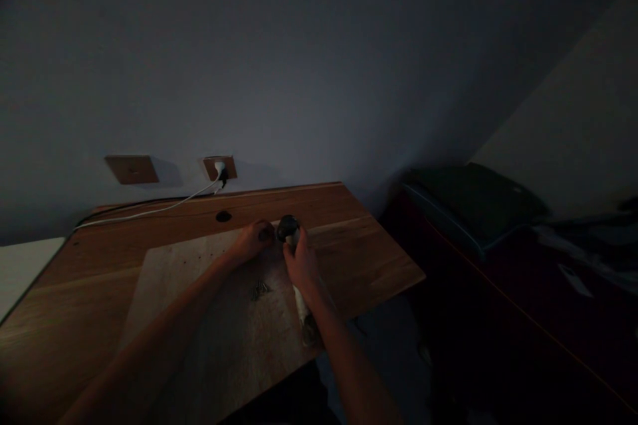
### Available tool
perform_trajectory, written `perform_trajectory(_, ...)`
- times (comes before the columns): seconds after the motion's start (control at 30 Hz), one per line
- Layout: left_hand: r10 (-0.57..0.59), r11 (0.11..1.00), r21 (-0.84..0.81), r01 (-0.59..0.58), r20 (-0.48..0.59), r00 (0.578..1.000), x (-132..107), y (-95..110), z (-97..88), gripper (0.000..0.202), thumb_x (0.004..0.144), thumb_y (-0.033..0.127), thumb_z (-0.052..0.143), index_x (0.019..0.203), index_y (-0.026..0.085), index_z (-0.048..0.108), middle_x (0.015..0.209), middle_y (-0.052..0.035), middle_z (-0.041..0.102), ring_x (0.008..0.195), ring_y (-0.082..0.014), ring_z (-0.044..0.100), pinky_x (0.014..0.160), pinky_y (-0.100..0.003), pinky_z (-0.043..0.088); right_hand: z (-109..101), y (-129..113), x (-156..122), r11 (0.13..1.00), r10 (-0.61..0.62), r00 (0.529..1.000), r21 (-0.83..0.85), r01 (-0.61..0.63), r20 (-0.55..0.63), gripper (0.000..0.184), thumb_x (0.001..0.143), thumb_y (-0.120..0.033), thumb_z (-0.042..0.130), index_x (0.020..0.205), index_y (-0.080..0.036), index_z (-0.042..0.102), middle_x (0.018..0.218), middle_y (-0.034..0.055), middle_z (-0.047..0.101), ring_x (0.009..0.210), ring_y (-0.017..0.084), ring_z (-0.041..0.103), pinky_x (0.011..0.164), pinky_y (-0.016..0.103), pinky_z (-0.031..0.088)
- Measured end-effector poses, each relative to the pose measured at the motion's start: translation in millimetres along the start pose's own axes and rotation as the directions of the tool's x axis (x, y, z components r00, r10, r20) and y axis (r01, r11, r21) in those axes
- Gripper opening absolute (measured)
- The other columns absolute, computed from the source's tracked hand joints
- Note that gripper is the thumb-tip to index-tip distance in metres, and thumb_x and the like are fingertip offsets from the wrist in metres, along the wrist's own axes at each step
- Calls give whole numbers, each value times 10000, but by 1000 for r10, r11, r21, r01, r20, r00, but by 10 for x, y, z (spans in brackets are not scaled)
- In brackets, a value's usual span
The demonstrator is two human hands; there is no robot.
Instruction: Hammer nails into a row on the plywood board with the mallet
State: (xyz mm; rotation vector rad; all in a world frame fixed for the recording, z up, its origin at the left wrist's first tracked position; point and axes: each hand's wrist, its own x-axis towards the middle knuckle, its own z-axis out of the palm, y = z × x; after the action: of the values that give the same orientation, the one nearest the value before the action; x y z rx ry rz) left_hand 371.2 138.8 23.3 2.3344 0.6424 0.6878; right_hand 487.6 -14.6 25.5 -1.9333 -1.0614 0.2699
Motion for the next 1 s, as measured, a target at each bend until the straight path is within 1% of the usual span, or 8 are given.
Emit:
perform_trajectory(0.23,8,1000,2,-8,1,1000,-4,-14,26,213,715,47,682,893,161,704,980,-60,690,899,-199,678,831,-282,510,11,6,5,1000,6,1000,-13,-6,-3,596,925,-285,592,1486,-167,427,1064,132,763,939,279,747,814,357,556)
perform_trajectory(0.33,4,1000,10,-4,4,1000,-1,-23,40,206,720,69,711,904,163,704,992,-58,692,899,-195,677,823,-277,510,7,-11,1,999,6,1000,-33,-6,-6,609,933,-287,582,1496,-129,411,1136,172,746,1021,300,732,857,378,547)
perform_trajectory(0.4,5,1000,18,-5,-2,1000,0,-29,45,187,736,85,719,907,162,704,991,-60,694,901,-196,676,824,-279,510,5,-19,-1,999,17,1000,-44,-17,2,617,937,-288,577,1499,-103,403,1150,193,742,1035,313,731,866,388,544)
perform_trajectory(0.5,17,1000,25,-16,-8,1000,2,-31,47,168,755,94,712,909,162,708,987,-63,698,899,-199,679,828,-287,514,8,-17,2,999,18,1000,-46,-18,0,608,933,-287,579,1494,-121,414,1155,181,744,1052,311,732,888,385,543)
perform_trajectory(0.63,22,999,24,-22,0,1000,-5,-13,32,195,752,74,686,918,172,720,983,-59,702,899,-201,685,826,-282,523,12,-14,9,999,-4,1000,-47,3,-21,597,928,-285,578,1482,-123,427,1245,193,711,1146,313,698,950,400,529)
perform_trajectory(0.8,18,1000,25,-18,16,1000,-12,-1,28,248,727,63,670,939,176,729,996,-56,706,901,-200,688,845,-286,530,0,-29,0,998,-2,1000,-56,2,1,620,941,-283,569,1510,-115,387,1249,200,711,1132,319,703,941,408,531)
perform_trajectory(0.9,8,1000,27,-8,11,1000,2,-22,49,232,722,82,685,932,175,718,986,-53,709,911,-204,683,858,-299,531,-3,-27,-2,998,-3,1000,-64,3,3,628,942,-289,571,1514,-114,378,1224,198,720,1123,327,705,928,410,533)
perform_trajectory(1.0,7,1000,30,-7,2,1000,20,-49,69,187,730,94,683,897,175,709,965,-55,708,904,-204,680,850,-303,531,3,-16,-2,999,1,1000,-52,-2,-6,616,938,-293,580,1505,-138,394,1185,181,734,1111,316,712,918,394,537)
